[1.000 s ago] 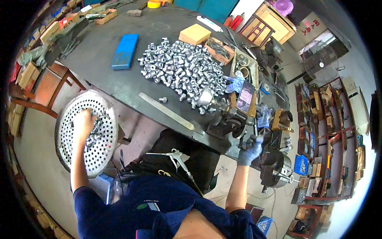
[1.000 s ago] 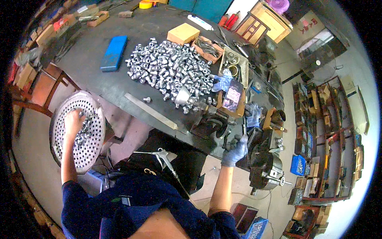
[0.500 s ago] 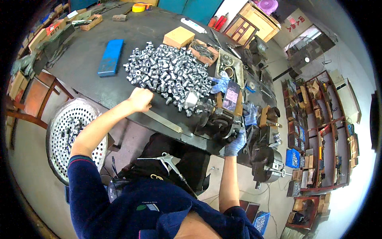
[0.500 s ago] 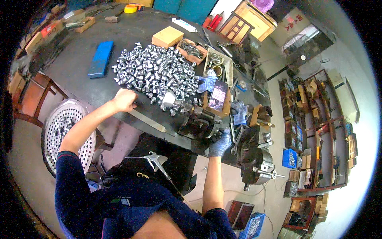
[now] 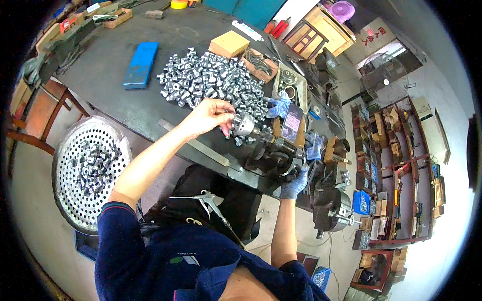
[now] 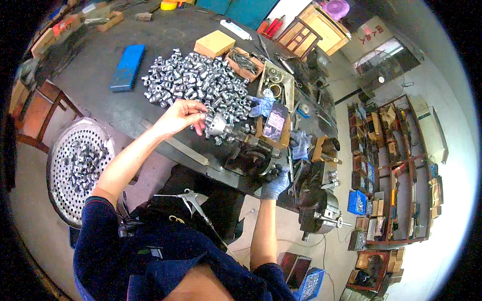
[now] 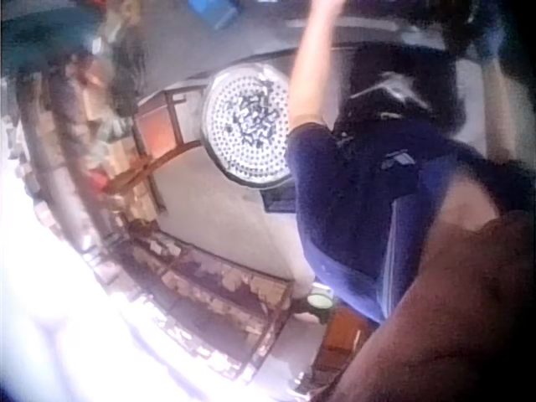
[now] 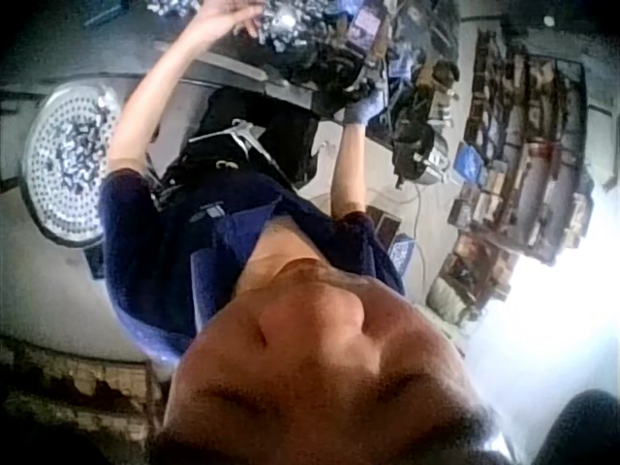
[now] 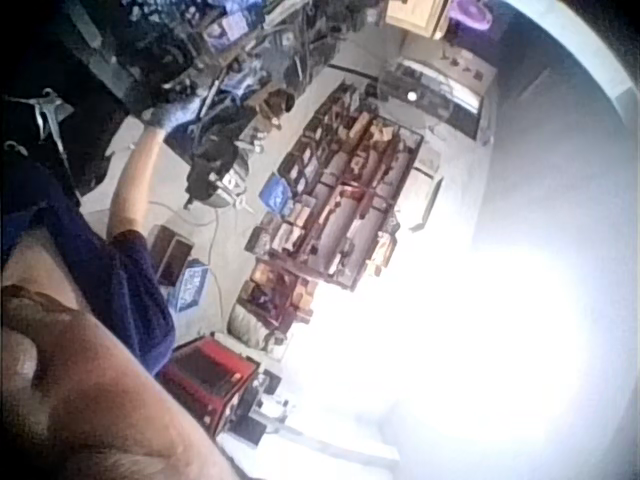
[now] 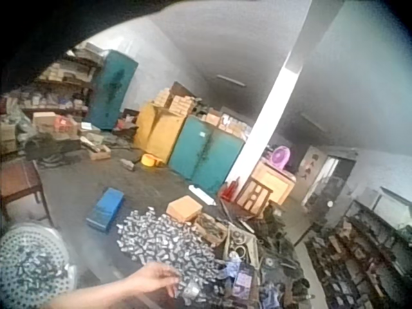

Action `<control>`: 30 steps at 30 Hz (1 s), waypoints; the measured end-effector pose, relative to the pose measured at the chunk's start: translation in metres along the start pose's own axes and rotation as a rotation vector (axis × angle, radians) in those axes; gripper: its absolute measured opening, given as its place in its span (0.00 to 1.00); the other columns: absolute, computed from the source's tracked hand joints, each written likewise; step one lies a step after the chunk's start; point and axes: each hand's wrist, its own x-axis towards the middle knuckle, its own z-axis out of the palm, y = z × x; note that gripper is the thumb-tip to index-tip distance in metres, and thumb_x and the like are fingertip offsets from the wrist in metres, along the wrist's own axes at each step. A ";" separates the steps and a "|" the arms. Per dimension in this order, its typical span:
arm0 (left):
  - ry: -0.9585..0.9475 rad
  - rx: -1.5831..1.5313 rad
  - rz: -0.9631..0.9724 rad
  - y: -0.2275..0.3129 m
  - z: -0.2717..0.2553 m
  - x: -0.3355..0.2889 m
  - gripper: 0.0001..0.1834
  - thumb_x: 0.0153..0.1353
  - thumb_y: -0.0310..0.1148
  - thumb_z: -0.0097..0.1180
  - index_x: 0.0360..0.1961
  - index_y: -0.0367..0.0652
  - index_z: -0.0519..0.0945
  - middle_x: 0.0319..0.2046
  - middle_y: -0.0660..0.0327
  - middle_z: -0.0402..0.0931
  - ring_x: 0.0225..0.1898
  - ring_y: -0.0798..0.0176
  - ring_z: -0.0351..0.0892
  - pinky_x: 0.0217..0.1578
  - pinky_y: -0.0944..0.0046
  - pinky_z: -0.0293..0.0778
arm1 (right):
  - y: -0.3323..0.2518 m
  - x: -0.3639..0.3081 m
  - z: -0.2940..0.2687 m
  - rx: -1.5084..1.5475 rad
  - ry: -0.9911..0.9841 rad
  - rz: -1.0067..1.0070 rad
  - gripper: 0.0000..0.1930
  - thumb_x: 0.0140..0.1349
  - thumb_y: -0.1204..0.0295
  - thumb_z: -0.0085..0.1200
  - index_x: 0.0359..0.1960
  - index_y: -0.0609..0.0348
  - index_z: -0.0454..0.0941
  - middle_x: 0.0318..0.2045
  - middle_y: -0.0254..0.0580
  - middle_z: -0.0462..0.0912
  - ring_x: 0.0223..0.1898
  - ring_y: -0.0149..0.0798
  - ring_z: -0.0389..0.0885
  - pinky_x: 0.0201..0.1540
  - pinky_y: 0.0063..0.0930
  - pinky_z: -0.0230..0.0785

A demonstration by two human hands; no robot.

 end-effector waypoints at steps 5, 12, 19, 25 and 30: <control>-0.051 -0.041 -0.007 -0.004 -0.002 0.000 0.10 0.59 0.25 0.50 0.40 0.29 0.72 0.26 0.53 0.77 0.23 0.62 0.79 0.27 0.66 0.75 | -0.008 -0.013 0.003 -0.110 0.065 -0.026 0.21 0.54 0.49 0.55 0.28 0.57 0.71 0.16 0.27 0.66 0.11 0.21 0.60 0.12 0.13 0.53; -0.072 -0.006 0.000 0.000 -0.001 -0.001 0.09 0.60 0.23 0.48 0.40 0.30 0.71 0.26 0.55 0.76 0.24 0.64 0.78 0.28 0.67 0.74 | -0.056 -0.041 0.017 -0.082 -0.068 -0.049 0.19 0.54 0.53 0.56 0.28 0.58 0.72 0.11 0.26 0.64 0.10 0.20 0.57 0.11 0.14 0.50; -0.079 0.044 0.057 -0.008 -0.001 -0.004 0.09 0.60 0.21 0.46 0.42 0.31 0.69 0.27 0.56 0.74 0.25 0.66 0.77 0.28 0.68 0.73 | -0.089 0.003 0.073 -0.001 -0.204 -0.114 0.21 0.55 0.50 0.53 0.32 0.58 0.71 0.18 0.34 0.72 0.16 0.23 0.67 0.12 0.12 0.52; -0.090 0.084 0.077 -0.010 0.006 0.003 0.08 0.60 0.21 0.46 0.41 0.32 0.69 0.26 0.57 0.74 0.24 0.67 0.76 0.27 0.70 0.73 | -0.048 0.075 0.070 -0.152 -0.052 -0.289 0.14 0.58 0.60 0.52 0.28 0.61 0.76 0.25 0.37 0.77 0.21 0.22 0.70 0.22 0.14 0.59; -0.053 0.055 0.130 -0.012 0.007 -0.001 0.07 0.58 0.20 0.48 0.38 0.31 0.70 0.22 0.58 0.74 0.20 0.69 0.75 0.24 0.70 0.71 | 0.003 0.070 0.041 -0.473 0.042 -0.468 0.16 0.58 0.60 0.52 0.35 0.62 0.77 0.27 0.34 0.78 0.27 0.28 0.73 0.30 0.22 0.67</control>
